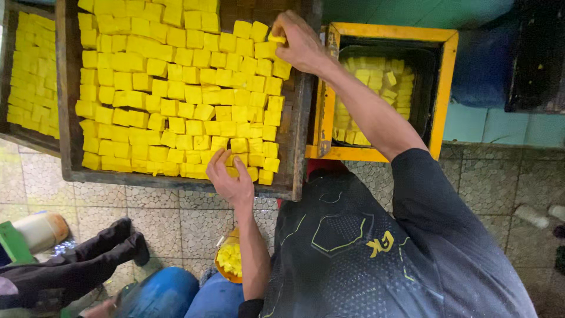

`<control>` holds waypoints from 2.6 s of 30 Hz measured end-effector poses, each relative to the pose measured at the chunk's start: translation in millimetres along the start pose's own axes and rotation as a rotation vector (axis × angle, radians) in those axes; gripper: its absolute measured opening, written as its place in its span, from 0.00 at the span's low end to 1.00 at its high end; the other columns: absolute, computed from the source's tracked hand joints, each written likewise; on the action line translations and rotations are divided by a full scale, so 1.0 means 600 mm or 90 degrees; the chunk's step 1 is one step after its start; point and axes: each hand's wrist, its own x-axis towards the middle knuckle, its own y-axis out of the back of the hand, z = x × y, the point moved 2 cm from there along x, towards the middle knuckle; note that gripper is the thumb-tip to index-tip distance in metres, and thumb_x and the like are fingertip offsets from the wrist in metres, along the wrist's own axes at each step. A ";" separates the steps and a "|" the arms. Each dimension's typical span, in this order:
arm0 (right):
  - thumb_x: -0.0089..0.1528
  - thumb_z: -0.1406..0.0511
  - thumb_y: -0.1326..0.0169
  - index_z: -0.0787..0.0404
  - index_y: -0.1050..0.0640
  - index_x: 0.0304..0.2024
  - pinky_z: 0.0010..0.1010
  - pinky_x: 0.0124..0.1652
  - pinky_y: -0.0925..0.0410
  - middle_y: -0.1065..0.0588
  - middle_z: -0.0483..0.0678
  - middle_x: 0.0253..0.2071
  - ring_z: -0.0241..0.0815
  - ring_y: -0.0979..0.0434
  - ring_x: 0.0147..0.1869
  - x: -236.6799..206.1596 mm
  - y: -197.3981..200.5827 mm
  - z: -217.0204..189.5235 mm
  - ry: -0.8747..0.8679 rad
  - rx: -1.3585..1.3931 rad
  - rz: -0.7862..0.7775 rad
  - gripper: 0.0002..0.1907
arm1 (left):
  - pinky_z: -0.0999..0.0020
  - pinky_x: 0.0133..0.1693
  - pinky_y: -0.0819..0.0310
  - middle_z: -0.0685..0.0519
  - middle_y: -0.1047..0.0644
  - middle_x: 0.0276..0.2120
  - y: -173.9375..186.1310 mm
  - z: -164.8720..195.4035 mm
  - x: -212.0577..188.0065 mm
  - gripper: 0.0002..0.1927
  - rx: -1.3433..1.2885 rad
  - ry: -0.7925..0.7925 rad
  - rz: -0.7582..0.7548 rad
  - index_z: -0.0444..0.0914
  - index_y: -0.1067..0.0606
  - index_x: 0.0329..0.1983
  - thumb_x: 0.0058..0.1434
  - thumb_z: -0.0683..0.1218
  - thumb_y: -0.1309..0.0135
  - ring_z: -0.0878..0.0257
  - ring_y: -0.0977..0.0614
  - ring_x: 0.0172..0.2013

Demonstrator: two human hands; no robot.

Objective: The person fills large plastic buckets with water using a pink scoop and a hose, then moves to wooden draining trays and transfers yellow tofu blocks one at a time by hand from the trays into a yellow-framed slotted container, working around the tray until most blocks are moved.

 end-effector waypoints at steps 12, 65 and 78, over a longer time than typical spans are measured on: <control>0.64 0.62 0.47 0.67 0.29 0.55 0.47 0.62 0.37 0.30 0.57 0.54 0.57 0.31 0.61 0.030 -0.030 -0.047 0.029 -0.005 0.022 0.20 | 0.53 0.56 0.29 0.45 0.22 0.49 -0.008 -0.003 0.010 0.10 -0.018 0.006 -0.017 0.35 0.25 0.49 0.65 0.40 0.44 0.46 0.22 0.52; 0.57 0.58 0.30 0.52 0.29 0.58 0.40 0.56 0.31 0.31 0.53 0.54 0.54 0.27 0.60 -0.128 -0.087 -0.364 0.360 0.129 -0.129 0.30 | 0.55 0.57 0.31 0.41 0.24 0.55 -0.084 -0.083 0.137 0.39 -1.279 0.417 0.091 0.28 0.31 0.65 0.75 0.68 0.61 0.48 0.23 0.54; 0.68 0.60 0.47 0.56 0.53 0.76 0.40 0.53 0.23 0.30 0.53 0.61 0.47 0.22 0.59 -0.360 0.019 -0.095 -0.324 0.643 0.128 0.41 | 0.56 0.76 0.48 0.46 0.37 0.74 -0.079 0.133 0.063 0.27 -0.704 0.032 -0.432 0.35 0.37 0.76 0.82 0.55 0.61 0.56 0.38 0.75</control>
